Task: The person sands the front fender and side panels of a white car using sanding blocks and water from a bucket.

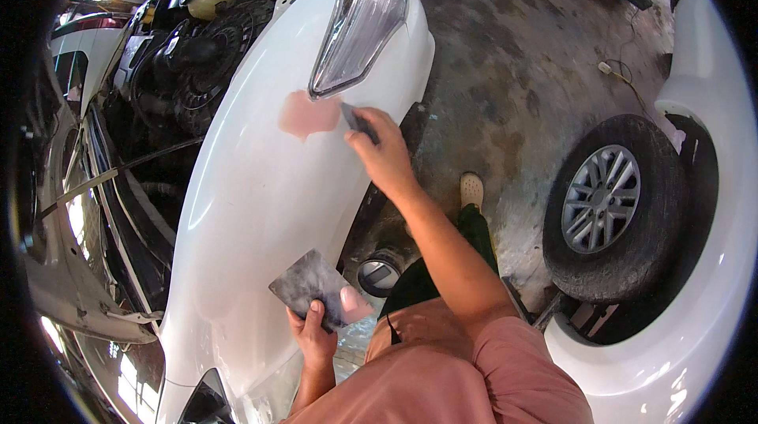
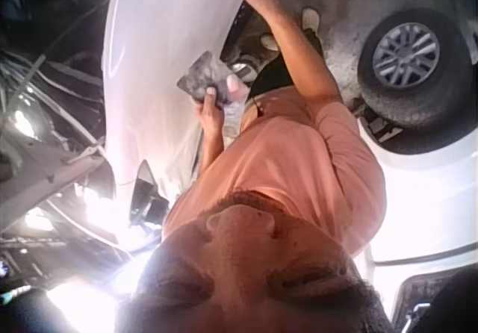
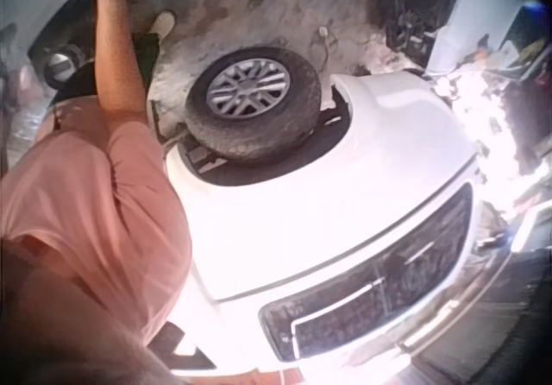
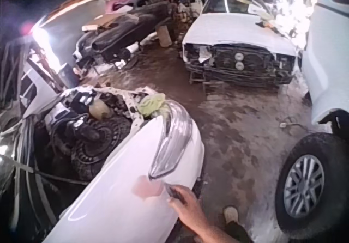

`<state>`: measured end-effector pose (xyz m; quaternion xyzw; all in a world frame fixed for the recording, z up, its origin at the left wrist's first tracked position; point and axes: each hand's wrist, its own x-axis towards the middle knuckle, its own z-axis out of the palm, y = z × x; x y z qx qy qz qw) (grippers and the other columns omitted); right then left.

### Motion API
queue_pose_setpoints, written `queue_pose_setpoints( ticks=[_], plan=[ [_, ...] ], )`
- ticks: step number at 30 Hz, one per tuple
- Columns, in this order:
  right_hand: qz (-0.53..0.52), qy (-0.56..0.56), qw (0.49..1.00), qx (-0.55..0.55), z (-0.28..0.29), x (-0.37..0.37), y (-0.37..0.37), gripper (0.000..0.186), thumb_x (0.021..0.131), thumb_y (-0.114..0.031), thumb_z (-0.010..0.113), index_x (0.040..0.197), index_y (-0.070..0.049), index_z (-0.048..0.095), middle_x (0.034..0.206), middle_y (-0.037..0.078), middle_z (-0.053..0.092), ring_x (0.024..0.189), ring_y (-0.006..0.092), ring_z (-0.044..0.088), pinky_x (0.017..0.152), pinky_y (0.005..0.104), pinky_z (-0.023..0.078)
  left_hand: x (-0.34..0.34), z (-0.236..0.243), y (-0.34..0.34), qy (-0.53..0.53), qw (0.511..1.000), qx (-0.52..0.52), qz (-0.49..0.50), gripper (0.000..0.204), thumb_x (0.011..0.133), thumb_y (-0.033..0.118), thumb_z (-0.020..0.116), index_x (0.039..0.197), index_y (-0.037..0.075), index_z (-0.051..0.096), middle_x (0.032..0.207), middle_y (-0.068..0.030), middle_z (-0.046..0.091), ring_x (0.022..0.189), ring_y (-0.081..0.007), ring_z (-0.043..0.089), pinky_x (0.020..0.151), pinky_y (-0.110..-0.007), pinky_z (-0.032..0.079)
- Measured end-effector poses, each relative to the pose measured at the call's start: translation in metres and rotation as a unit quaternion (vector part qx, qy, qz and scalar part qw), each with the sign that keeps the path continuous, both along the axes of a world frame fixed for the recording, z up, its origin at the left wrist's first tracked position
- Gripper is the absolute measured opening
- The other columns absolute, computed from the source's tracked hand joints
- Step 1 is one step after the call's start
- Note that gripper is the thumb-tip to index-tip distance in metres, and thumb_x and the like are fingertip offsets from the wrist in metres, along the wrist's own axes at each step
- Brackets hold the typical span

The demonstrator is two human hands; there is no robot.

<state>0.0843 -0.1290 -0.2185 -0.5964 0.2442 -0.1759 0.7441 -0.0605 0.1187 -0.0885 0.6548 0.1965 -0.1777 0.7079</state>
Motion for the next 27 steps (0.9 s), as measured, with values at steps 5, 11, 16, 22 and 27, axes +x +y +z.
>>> queue_pose_setpoints(
  ticks=[5,11,16,22,27],
  plan=[
    [-0.001,-0.01,0.997,-0.078,0.039,-0.017,0.047,0.044,0.083,-0.018,0.069,0.122,0.002,0.061,0.126,0.019,0.06,0.119,0.0342,0.055,0.102,0.0401,0.043,0.001,-0.002,0.002,-0.005,1.0,-0.021,-0.016,0.039,0.095,0.011,0.065,0.13,0.004,0.049,0.118,-0.0051,0.06,0.106,-0.0151,0.056,0.096,-0.032,0.045],
    [0.092,-0.003,0.995,-0.044,0.056,-0.057,0.048,0.045,0.085,-0.02,0.069,0.124,0.002,0.061,0.125,0.014,0.06,0.117,0.0293,0.056,0.101,0.0366,0.043,-0.001,0.004,0.006,-0.011,1.0,-0.006,-0.023,0.044,0.095,0.016,0.068,0.131,0.003,0.048,0.119,-0.0062,0.06,0.107,-0.0159,0.056,0.096,-0.033,0.045],
    [0.106,-0.027,0.807,0.58,0.066,-0.128,-0.013,0.06,0.095,-0.04,0.056,0.146,-0.009,0.045,0.146,0.015,0.052,0.133,0.0361,0.05,0.104,0.061,0.044,0.005,0.014,0.007,0.002,1.0,-0.028,0.006,0.047,0.094,0.014,0.065,0.136,0.006,0.044,0.12,-0.0088,0.06,0.107,-0.0218,0.06,0.093,-0.039,0.05],
    [0.115,0.036,0.967,0.225,0.168,-0.163,-0.034,0.057,0.094,-0.015,0.058,0.147,-0.002,0.042,0.144,0.016,0.052,0.133,0.0382,0.049,0.111,0.0543,0.04,0.017,0.051,-0.031,0.019,0.981,-0.185,0.046,0.042,0.099,0.016,0.061,0.135,0.005,0.042,0.124,-0.0109,0.058,0.113,-0.0233,0.06,0.097,-0.042,0.052],
    [0.379,-0.147,0.85,-0.334,0.261,-0.187,-0.012,0.062,0.082,0.008,0.065,0.14,-0.008,0.051,0.145,0.018,0.046,0.135,0.0394,0.045,0.112,0.0456,0.037,0.01,0.105,-0.071,0.023,0.952,-0.29,0.094,0.037,0.099,0.015,0.058,0.131,0.005,0.043,0.121,-0.0125,0.06,0.108,-0.0245,0.063,0.095,-0.044,0.054]
  ],
)
